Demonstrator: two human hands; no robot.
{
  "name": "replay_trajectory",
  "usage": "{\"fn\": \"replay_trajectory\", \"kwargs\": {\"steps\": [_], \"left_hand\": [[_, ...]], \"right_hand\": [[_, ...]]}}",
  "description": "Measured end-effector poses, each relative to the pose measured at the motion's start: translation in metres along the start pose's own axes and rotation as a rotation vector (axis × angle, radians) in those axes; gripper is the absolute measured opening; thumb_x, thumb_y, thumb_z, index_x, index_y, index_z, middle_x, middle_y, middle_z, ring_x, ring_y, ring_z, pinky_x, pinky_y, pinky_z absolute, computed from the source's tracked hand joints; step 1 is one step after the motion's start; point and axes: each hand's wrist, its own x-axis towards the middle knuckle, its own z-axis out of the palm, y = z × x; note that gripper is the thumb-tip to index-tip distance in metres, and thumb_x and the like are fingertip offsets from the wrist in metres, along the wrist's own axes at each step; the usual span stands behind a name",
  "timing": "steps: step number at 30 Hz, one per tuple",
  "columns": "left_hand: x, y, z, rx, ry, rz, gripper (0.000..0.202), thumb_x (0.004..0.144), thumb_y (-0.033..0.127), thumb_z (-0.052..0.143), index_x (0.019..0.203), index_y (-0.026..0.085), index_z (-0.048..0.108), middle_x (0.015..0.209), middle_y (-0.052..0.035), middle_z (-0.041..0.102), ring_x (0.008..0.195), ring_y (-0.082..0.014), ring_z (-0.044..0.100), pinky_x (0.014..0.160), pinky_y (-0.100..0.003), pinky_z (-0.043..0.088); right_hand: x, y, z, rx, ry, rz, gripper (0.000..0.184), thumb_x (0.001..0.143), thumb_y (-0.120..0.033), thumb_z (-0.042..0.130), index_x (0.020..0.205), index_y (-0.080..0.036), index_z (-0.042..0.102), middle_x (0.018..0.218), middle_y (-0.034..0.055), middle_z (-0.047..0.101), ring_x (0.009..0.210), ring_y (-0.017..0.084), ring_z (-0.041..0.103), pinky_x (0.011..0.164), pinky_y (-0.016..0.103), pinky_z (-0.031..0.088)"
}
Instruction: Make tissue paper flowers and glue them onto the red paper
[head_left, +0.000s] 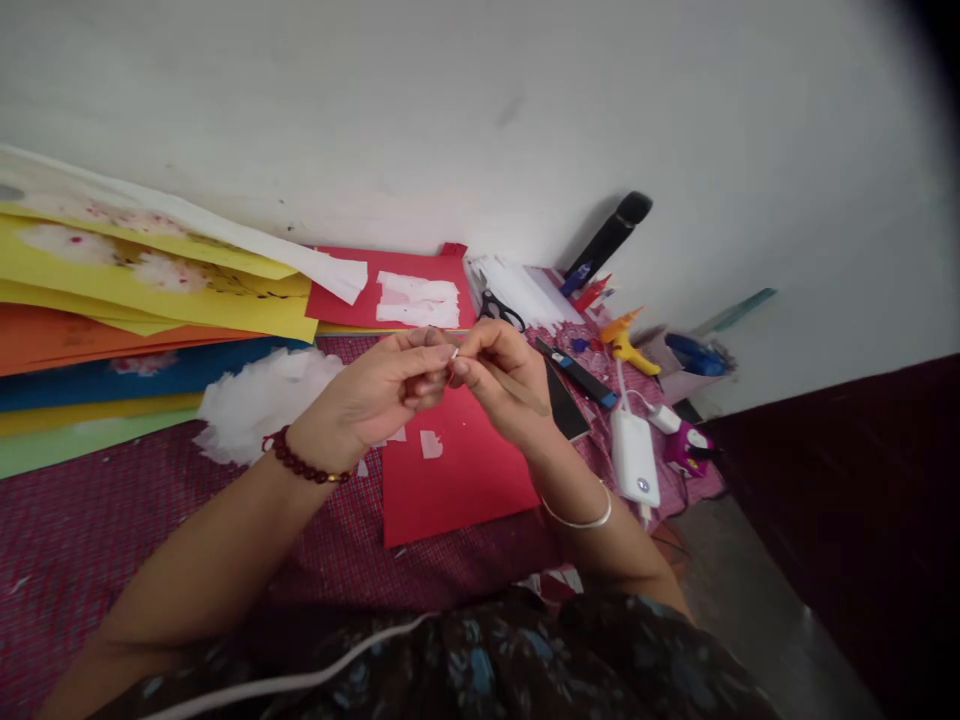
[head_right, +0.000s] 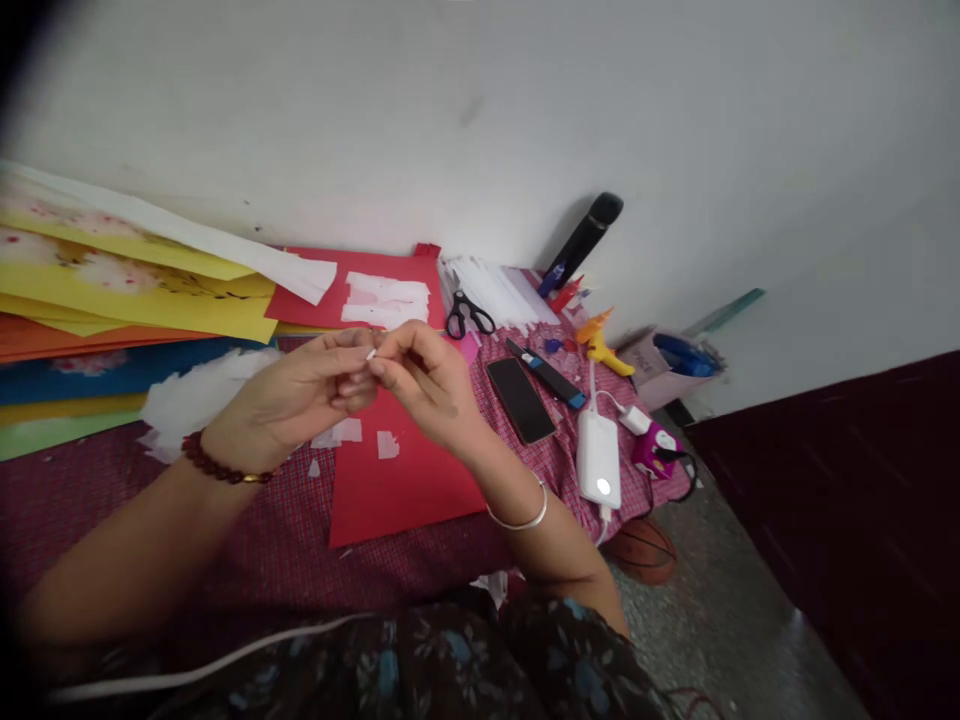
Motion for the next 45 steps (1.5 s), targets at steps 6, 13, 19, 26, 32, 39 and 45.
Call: {"fn": "replay_trajectory", "kwargs": {"steps": [6, 13, 19, 26, 32, 39, 45], "left_hand": [[-0.034, 0.015, 0.009, -0.031, -0.049, 0.015, 0.021, 0.061, 0.022, 0.073, 0.06, 0.019, 0.052, 0.053, 0.0051, 0.038, 0.044, -0.0044, 0.028, 0.043, -0.023, 0.017], [-0.1, 0.027, -0.013, -0.152, 0.13, 0.07, 0.019, 0.065, 0.023, 0.068, 0.062, 0.019, 0.05, 0.053, 0.0049, 0.036, 0.045, -0.0051, 0.028, 0.041, -0.021, 0.019], [-0.131, 0.038, -0.06, -0.308, 0.241, 0.209, 0.037, 0.069, 0.03, 0.079, 0.06, 0.017, 0.046, 0.053, 0.0066, 0.037, 0.045, -0.0021, 0.03, 0.04, -0.014, 0.024], [-0.152, 0.05, -0.101, -0.386, 0.307, 0.296, 0.039, 0.067, 0.03, 0.087, 0.06, 0.014, 0.053, 0.051, 0.0074, 0.043, 0.043, -0.0004, 0.032, 0.04, -0.011, 0.025], [-0.157, 0.05, -0.078, -0.41, 0.355, 0.323, 0.035, 0.067, 0.026, 0.086, 0.06, 0.014, 0.054, 0.051, 0.0075, 0.045, 0.043, -0.0007, 0.033, 0.038, -0.011, 0.025], [-0.114, 0.011, -0.01, -0.372, 0.279, 0.184, 0.029, 0.072, 0.019, 0.079, 0.06, 0.014, 0.053, 0.049, 0.0064, 0.046, 0.041, -0.0014, 0.035, 0.038, -0.012, 0.027], [-0.059, -0.031, 0.033, -0.446, 0.299, 0.03, 0.023, 0.073, 0.017, 0.075, 0.062, 0.014, 0.055, 0.051, 0.0059, 0.049, 0.041, -0.0019, 0.038, 0.036, -0.012, 0.027]], "right_hand": [[-0.02, -0.041, 0.01, -0.089, 0.051, -0.059, 0.011, 0.088, -0.029, 0.068, 0.087, -0.025, 0.058, 0.074, -0.0031, 0.057, 0.065, 0.011, 0.054, 0.06, 0.028, 0.045], [-0.01, -0.07, 0.069, -0.158, -0.053, -0.246, 0.015, 0.087, -0.016, 0.064, 0.078, -0.024, 0.055, 0.072, -0.0029, 0.057, 0.066, 0.012, 0.054, 0.06, 0.029, 0.043], [0.015, -0.053, 0.136, -0.027, -0.143, -0.217, 0.01, 0.089, -0.026, 0.063, 0.083, -0.024, 0.055, 0.074, -0.002, 0.06, 0.065, 0.011, 0.056, 0.06, 0.028, 0.045], [0.041, -0.048, 0.189, 0.247, -0.228, -0.095, 0.018, 0.086, -0.035, 0.07, 0.091, -0.022, 0.059, 0.072, -0.0022, 0.063, 0.061, 0.01, 0.06, 0.057, 0.024, 0.049], [0.036, -0.065, 0.175, 0.278, -0.228, -0.065, 0.016, 0.086, -0.03, 0.07, 0.081, -0.02, 0.058, 0.064, -0.0033, 0.061, 0.057, 0.009, 0.058, 0.054, 0.024, 0.047], [-0.002, -0.049, 0.082, 0.15, -0.185, -0.019, 0.023, 0.085, -0.037, 0.069, 0.079, -0.02, 0.055, 0.063, -0.0043, 0.057, 0.056, 0.009, 0.053, 0.053, 0.024, 0.041], [-0.029, -0.015, 0.019, 0.077, -0.086, 0.03, 0.017, 0.086, -0.03, 0.064, 0.078, -0.022, 0.051, 0.066, -0.0041, 0.057, 0.06, 0.009, 0.054, 0.056, 0.024, 0.043]]}}
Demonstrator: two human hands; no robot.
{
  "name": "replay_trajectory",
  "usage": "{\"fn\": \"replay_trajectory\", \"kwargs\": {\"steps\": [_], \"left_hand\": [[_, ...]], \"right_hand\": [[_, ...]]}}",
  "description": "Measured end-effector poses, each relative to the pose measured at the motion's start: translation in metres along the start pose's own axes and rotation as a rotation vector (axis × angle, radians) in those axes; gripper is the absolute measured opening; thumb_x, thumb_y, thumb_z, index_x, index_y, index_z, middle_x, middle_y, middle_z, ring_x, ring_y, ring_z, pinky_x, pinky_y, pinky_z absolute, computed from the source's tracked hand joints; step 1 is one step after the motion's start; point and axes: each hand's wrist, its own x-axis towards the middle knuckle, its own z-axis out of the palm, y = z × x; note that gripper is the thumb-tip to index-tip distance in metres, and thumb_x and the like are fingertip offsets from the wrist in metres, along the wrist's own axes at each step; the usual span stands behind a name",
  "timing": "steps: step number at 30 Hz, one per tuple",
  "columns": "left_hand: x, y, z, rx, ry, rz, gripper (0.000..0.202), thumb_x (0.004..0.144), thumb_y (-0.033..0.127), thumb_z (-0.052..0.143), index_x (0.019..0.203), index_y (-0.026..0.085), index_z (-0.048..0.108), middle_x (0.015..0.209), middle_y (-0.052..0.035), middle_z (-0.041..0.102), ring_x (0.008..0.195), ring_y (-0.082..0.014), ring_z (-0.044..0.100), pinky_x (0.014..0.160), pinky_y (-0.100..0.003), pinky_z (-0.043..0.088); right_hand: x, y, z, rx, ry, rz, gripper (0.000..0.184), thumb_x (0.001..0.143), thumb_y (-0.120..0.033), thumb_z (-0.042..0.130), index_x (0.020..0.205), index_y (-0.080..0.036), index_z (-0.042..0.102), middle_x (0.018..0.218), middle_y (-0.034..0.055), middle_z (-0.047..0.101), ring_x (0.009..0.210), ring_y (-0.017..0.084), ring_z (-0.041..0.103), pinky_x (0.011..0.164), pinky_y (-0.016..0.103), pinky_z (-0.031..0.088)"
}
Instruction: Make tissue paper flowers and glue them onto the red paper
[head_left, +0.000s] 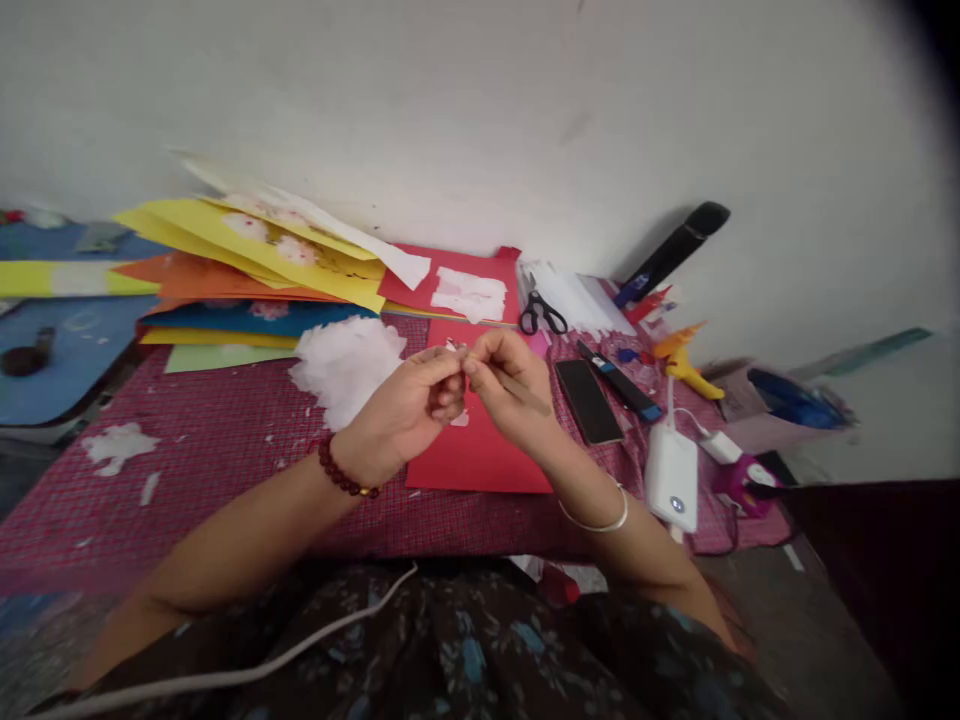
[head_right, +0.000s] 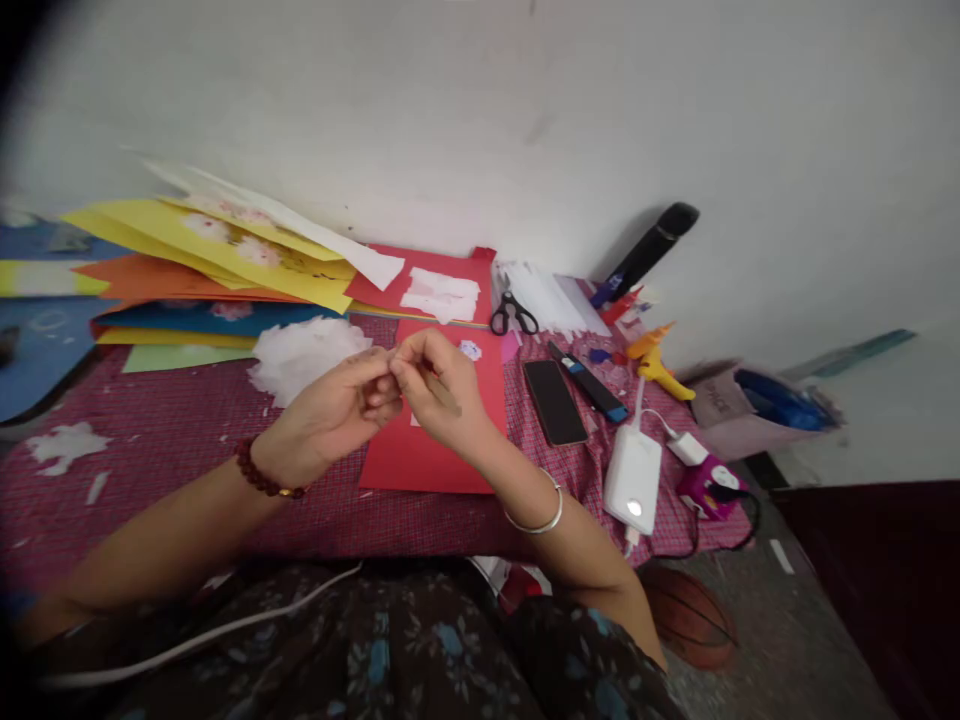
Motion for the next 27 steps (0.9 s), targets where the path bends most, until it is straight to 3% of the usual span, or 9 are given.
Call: {"fn": "replay_trajectory", "kwargs": {"steps": [7, 15, 22, 27], "left_hand": [[0.017, -0.021, 0.006, 0.052, 0.031, 0.001, 0.028, 0.069, 0.022, 0.082, 0.064, 0.015, 0.056, 0.051, 0.0074, 0.049, 0.043, -0.0015, 0.04, 0.038, -0.011, 0.029], [0.027, -0.009, -0.009, 0.12, 0.027, 0.048, 0.036, 0.062, 0.026, 0.089, 0.061, 0.015, 0.055, 0.049, 0.0076, 0.051, 0.042, -0.0015, 0.041, 0.039, -0.011, 0.028], [0.04, 0.002, -0.02, 0.118, 0.119, 0.088, 0.038, 0.064, 0.028, 0.088, 0.06, 0.015, 0.052, 0.049, 0.0084, 0.049, 0.042, -0.0011, 0.038, 0.04, -0.012, 0.027], [0.048, 0.007, -0.021, 0.122, 0.019, -0.018, 0.036, 0.068, 0.032, 0.086, 0.059, 0.015, 0.054, 0.052, 0.0061, 0.05, 0.046, -0.0025, 0.041, 0.042, -0.013, 0.03]], "right_hand": [[-0.012, 0.025, -0.015, 0.262, 0.05, 0.123, 0.02, 0.085, -0.034, 0.068, 0.093, -0.023, 0.053, 0.071, -0.0047, 0.059, 0.061, 0.01, 0.06, 0.059, 0.026, 0.049], [0.005, 0.026, -0.011, 0.149, 0.04, 0.051, 0.014, 0.086, -0.024, 0.067, 0.082, -0.021, 0.054, 0.069, -0.0044, 0.06, 0.061, 0.009, 0.059, 0.059, 0.024, 0.047], [0.007, 0.053, 0.014, 0.068, 0.008, -0.028, 0.014, 0.092, -0.027, 0.06, 0.082, -0.021, 0.053, 0.076, -0.0017, 0.06, 0.068, 0.011, 0.058, 0.065, 0.027, 0.05], [0.011, 0.057, 0.01, 0.153, 0.151, 0.0, 0.014, 0.09, -0.032, 0.065, 0.094, -0.025, 0.054, 0.075, -0.004, 0.056, 0.062, 0.01, 0.054, 0.058, 0.025, 0.047]]}}
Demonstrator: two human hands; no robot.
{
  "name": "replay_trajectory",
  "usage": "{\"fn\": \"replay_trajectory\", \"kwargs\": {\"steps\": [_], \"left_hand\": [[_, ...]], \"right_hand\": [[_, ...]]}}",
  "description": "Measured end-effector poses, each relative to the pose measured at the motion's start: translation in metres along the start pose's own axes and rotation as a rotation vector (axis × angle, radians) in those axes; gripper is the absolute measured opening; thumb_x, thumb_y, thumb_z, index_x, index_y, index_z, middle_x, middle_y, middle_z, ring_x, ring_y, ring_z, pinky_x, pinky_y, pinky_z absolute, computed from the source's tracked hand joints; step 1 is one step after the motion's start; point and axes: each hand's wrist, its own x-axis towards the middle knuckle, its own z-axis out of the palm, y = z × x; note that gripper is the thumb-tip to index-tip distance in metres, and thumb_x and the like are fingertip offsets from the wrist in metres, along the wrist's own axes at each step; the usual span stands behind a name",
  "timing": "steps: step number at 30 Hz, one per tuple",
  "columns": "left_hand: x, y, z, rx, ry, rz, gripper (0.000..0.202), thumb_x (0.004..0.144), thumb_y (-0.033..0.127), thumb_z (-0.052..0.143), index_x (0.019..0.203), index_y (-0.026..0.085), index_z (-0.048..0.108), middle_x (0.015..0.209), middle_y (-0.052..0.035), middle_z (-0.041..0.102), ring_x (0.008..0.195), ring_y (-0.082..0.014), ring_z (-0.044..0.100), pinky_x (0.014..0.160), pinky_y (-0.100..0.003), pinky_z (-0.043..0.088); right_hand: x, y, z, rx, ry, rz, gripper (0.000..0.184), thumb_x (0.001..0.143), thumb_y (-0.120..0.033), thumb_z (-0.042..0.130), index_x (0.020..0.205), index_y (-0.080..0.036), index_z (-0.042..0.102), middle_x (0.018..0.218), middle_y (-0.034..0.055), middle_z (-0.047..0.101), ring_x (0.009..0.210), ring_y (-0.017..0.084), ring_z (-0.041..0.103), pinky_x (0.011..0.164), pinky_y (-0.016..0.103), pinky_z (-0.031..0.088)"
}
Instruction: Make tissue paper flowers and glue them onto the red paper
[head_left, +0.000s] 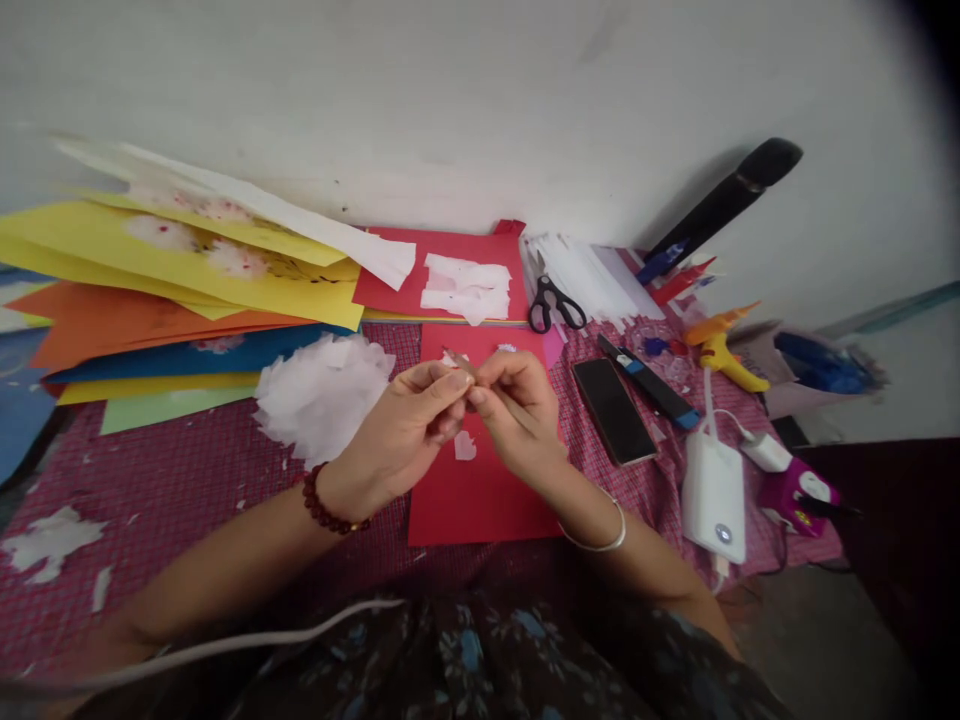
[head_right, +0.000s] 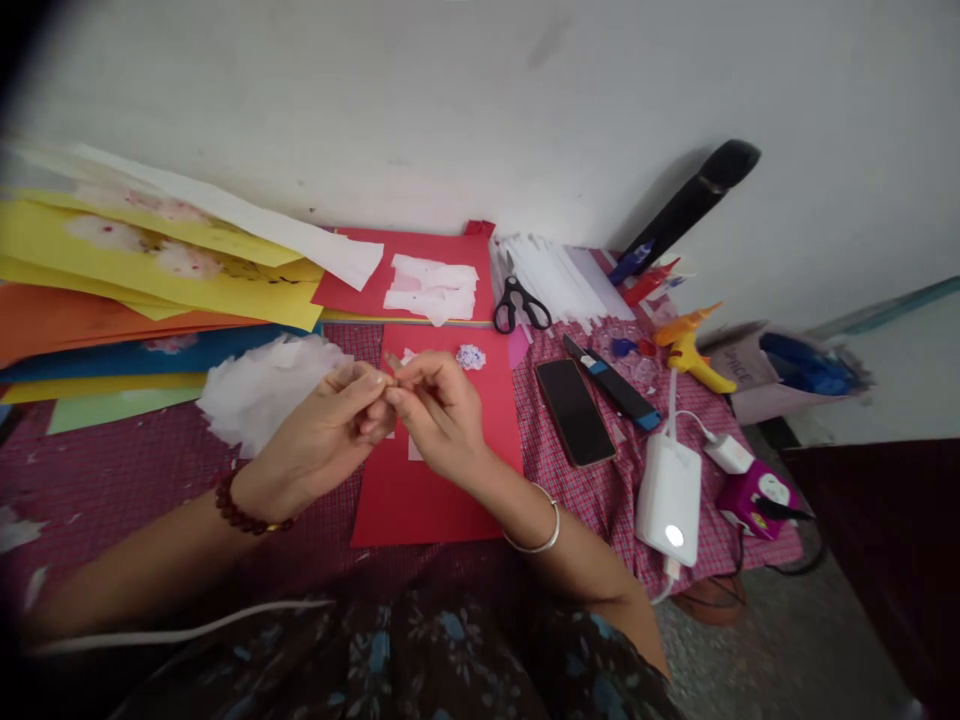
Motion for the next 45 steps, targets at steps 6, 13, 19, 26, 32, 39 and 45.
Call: {"fn": "replay_trajectory", "kwargs": {"steps": [6, 13, 19, 26, 32, 39, 45], "left_hand": [[0.004, -0.007, -0.002, -0.002, 0.015, 0.002, 0.032, 0.067, 0.029, 0.087, 0.059, 0.016, 0.058, 0.052, 0.0064, 0.049, 0.047, -0.0028, 0.039, 0.042, -0.013, 0.027], [0.0, -0.012, -0.005, 0.315, 0.077, 0.424, 0.023, 0.08, 0.028, 0.078, 0.065, 0.018, 0.063, 0.061, 0.0042, 0.053, 0.056, -0.0063, 0.041, 0.054, -0.019, 0.034], [-0.005, -0.014, -0.009, 0.537, 0.099, 0.488, 0.032, 0.086, 0.038, 0.072, 0.065, 0.018, 0.057, 0.06, 0.0043, 0.047, 0.056, -0.0085, 0.038, 0.054, -0.022, 0.031], [-0.019, -0.013, -0.004, 0.533, -0.034, 0.397, 0.051, 0.086, 0.063, 0.063, 0.062, 0.018, 0.061, 0.056, 0.0016, 0.048, 0.054, -0.0092, 0.04, 0.053, -0.024, 0.031], [-0.035, 0.014, -0.021, 0.425, 0.02, 0.674, 0.054, 0.081, 0.073, 0.061, 0.068, 0.021, 0.068, 0.058, -0.0003, 0.049, 0.05, -0.0103, 0.039, 0.046, -0.027, 0.025], [-0.048, 0.014, -0.05, 0.732, 0.295, 0.531, 0.019, 0.083, 0.032, 0.07, 0.068, 0.022, 0.065, 0.06, 0.0011, 0.055, 0.053, -0.0105, 0.044, 0.049, -0.023, 0.03], [-0.037, 0.002, -0.07, 1.55, 0.034, 0.532, 0.01, 0.083, 0.025, 0.06, 0.077, 0.021, 0.067, 0.08, -0.0049, 0.068, 0.078, -0.0206, 0.059, 0.074, -0.032, 0.043]], "right_hand": [[0.012, -0.014, -0.007, -0.182, -0.04, -0.025, 0.011, 0.089, -0.033, 0.067, 0.087, -0.024, 0.061, 0.074, -0.002, 0.055, 0.069, 0.013, 0.054, 0.065, 0.03, 0.047], [0.006, -0.028, -0.006, -0.241, -0.028, -0.04, 0.008, 0.091, -0.029, 0.063, 0.087, -0.022, 0.06, 0.075, -0.0022, 0.058, 0.066, 0.012, 0.053, 0.065, 0.028, 0.045], [0.007, -0.029, -0.008, -0.378, -0.036, -0.203, 0.015, 0.095, -0.029, 0.055, 0.081, -0.022, 0.055, 0.072, -0.001, 0.055, 0.067, 0.013, 0.052, 0.063, 0.029, 0.041], [0.006, -0.019, -0.003, -0.057, -0.085, 0.063, 0.032, 0.093, -0.052, 0.055, 0.081, -0.023, 0.049, 0.064, -0.0047, 0.049, 0.056, 0.01, 0.045, 0.054, 0.026, 0.037], [0.025, -0.012, -0.018, 0.283, -0.037, 0.245, 0.046, 0.088, -0.063, 0.054, 0.072, -0.024, 0.035, 0.059, -0.0082, 0.034, 0.045, 0.007, 0.03, 0.049, 0.026, 0.038], [0.026, -0.011, -0.052, 0.292, 0.012, 0.316, 0.043, 0.076, -0.054, 0.07, 0.076, -0.025, 0.039, 0.063, -0.0082, 0.034, 0.049, 0.007, 0.031, 0.051, 0.025, 0.039], [0.005, 0.008, -0.082, 0.351, -0.005, 0.445, 0.032, 0.063, -0.027, 0.075, 0.085, -0.024, 0.052, 0.074, -0.0059, 0.049, 0.062, 0.008, 0.049, 0.056, 0.023, 0.042]]}}
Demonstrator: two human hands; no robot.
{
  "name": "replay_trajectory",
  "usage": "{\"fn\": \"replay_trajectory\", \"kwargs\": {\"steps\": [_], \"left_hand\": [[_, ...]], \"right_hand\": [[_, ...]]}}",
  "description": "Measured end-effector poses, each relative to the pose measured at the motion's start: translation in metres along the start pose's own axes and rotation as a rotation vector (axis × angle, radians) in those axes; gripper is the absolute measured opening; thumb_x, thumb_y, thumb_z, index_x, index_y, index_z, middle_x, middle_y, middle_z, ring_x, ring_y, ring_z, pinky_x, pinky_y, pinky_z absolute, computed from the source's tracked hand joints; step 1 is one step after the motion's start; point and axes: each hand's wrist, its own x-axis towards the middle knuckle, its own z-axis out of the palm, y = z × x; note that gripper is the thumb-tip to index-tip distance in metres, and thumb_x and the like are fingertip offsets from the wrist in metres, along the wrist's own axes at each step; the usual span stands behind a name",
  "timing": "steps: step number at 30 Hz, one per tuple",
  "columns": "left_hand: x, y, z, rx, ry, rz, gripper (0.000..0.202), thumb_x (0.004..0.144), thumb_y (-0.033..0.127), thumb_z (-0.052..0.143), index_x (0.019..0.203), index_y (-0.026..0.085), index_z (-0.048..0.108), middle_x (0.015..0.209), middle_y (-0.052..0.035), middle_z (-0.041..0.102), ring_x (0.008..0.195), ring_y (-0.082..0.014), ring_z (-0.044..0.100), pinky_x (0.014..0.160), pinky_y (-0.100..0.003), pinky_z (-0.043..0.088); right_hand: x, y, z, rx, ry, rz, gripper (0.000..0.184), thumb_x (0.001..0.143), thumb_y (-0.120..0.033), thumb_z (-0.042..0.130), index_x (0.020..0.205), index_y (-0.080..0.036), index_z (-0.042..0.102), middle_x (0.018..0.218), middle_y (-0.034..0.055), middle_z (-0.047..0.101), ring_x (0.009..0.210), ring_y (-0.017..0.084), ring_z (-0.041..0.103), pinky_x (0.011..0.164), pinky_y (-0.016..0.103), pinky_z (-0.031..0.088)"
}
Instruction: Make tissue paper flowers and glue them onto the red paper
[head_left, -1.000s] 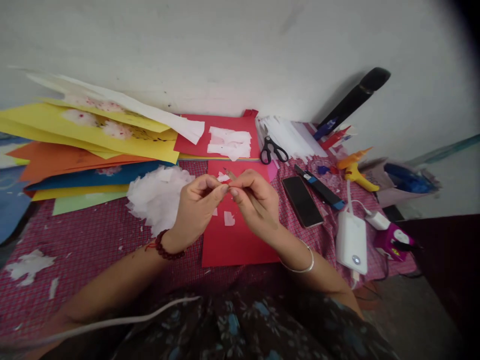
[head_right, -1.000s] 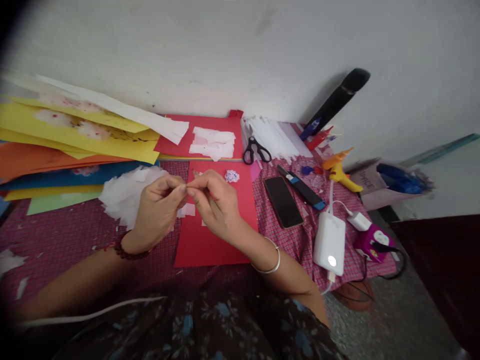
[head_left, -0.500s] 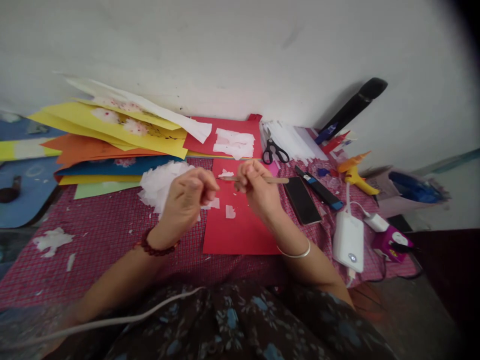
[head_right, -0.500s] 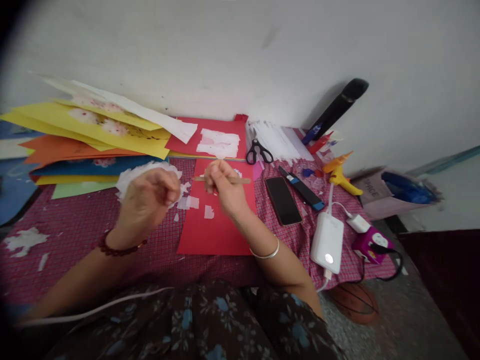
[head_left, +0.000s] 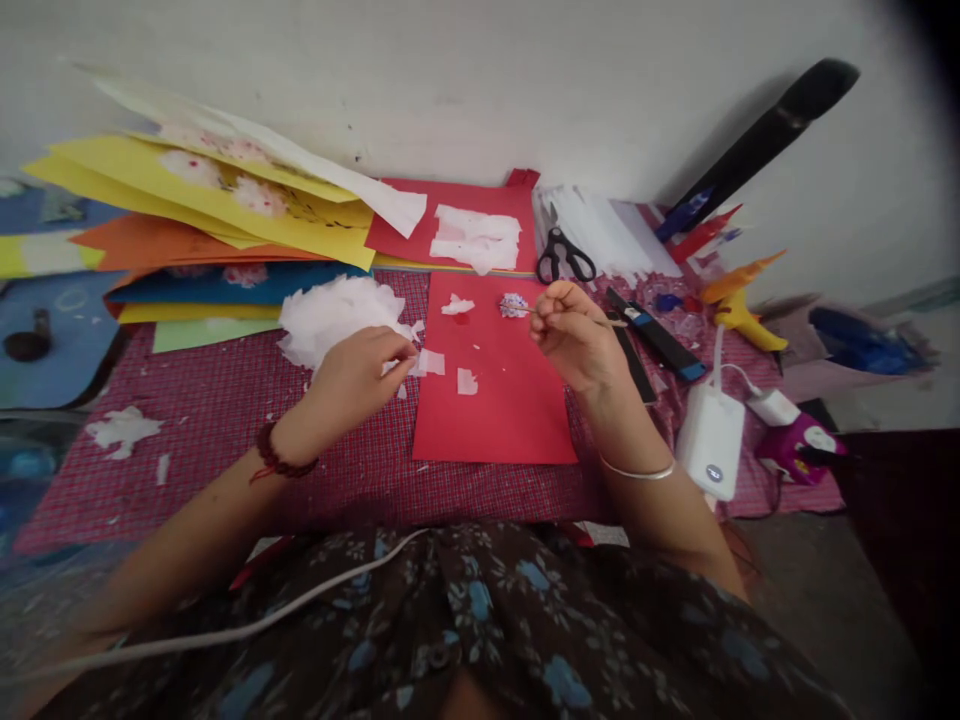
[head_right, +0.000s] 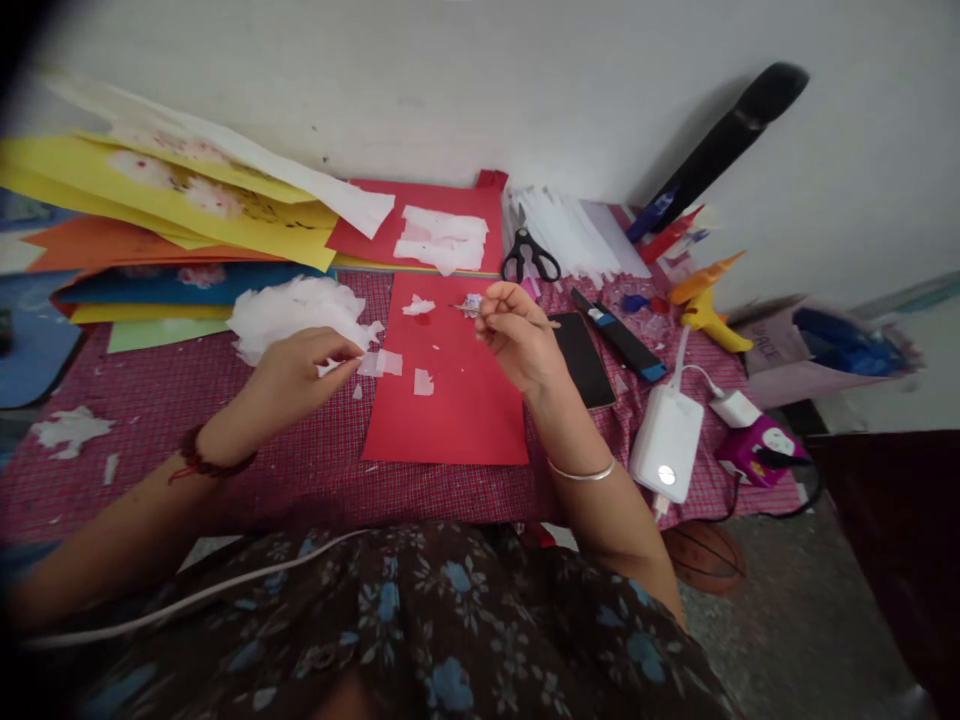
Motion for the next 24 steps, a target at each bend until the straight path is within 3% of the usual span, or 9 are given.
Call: {"fn": "replay_trajectory", "kwargs": {"steps": [5, 8, 11, 17, 20, 24], "left_hand": [[0.005, -0.007, 0.022, 0.372, -0.227, 0.173, 0.016, 0.087, 0.024, 0.055, 0.095, 0.019, 0.068, 0.1, -0.0112, 0.069, 0.104, -0.0303, 0.058, 0.104, -0.05, 0.035], [0.008, -0.004, 0.034, 0.476, -0.26, 0.207, 0.021, 0.087, 0.024, 0.056, 0.104, 0.018, 0.066, 0.103, -0.0115, 0.069, 0.107, -0.0306, 0.057, 0.111, -0.054, 0.029], [0.013, -0.003, 0.043, 0.53, -0.226, 0.201, 0.019, 0.086, 0.02, 0.053, 0.1, 0.016, 0.066, 0.097, -0.013, 0.068, 0.101, -0.0308, 0.059, 0.111, -0.054, 0.03], [0.025, -0.012, 0.044, 0.432, -0.175, 0.157, 0.018, 0.085, 0.012, 0.048, 0.08, 0.018, 0.065, 0.085, -0.0109, 0.068, 0.095, -0.0292, 0.061, 0.109, -0.053, 0.032], [0.032, -0.014, 0.029, 0.262, -0.101, 0.085, 0.01, 0.082, 0.017, 0.055, 0.076, 0.019, 0.063, 0.085, -0.0079, 0.07, 0.089, -0.0262, 0.063, 0.101, -0.049, 0.039], [0.04, -0.006, 0.002, -0.068, 0.047, -0.009, 0.009, 0.078, 0.026, 0.063, 0.072, 0.02, 0.061, 0.102, -0.0066, 0.069, 0.103, -0.0244, 0.062, 0.094, -0.04, 0.044]], "right_hand": [[-0.008, 0.012, -0.023, 0.101, -0.128, 0.085, 0.027, 0.068, -0.028, 0.073, 0.085, -0.022, 0.053, 0.071, -0.0055, 0.054, 0.06, 0.008, 0.052, 0.052, 0.022, 0.041], [-0.009, 0.016, -0.03, 0.143, -0.164, 0.071, 0.029, 0.07, -0.032, 0.075, 0.084, -0.022, 0.053, 0.067, -0.0069, 0.054, 0.054, 0.007, 0.05, 0.049, 0.02, 0.041], [-0.009, 0.018, -0.03, 0.172, -0.145, 0.05, 0.03, 0.067, -0.027, 0.078, 0.084, -0.021, 0.054, 0.073, -0.0058, 0.059, 0.06, 0.007, 0.056, 0.054, 0.019, 0.048], [-0.004, 0.029, -0.025, 0.189, -0.014, 0.115, 0.025, 0.071, -0.026, 0.079, 0.085, -0.02, 0.059, 0.086, -0.0004, 0.073, 0.063, 0.007, 0.066, 0.058, 0.02, 0.057], [-0.002, 0.035, -0.024, 0.203, 0.034, 0.135, 0.027, 0.074, -0.034, 0.08, 0.087, -0.019, 0.062, 0.09, 0.0021, 0.076, 0.065, 0.007, 0.068, 0.059, 0.019, 0.059], [-0.001, 0.039, -0.022, 0.221, 0.079, 0.146, 0.035, 0.072, -0.047, 0.082, 0.088, -0.018, 0.068, 0.081, -0.0006, 0.072, 0.062, 0.006, 0.065, 0.055, 0.016, 0.056]]}}
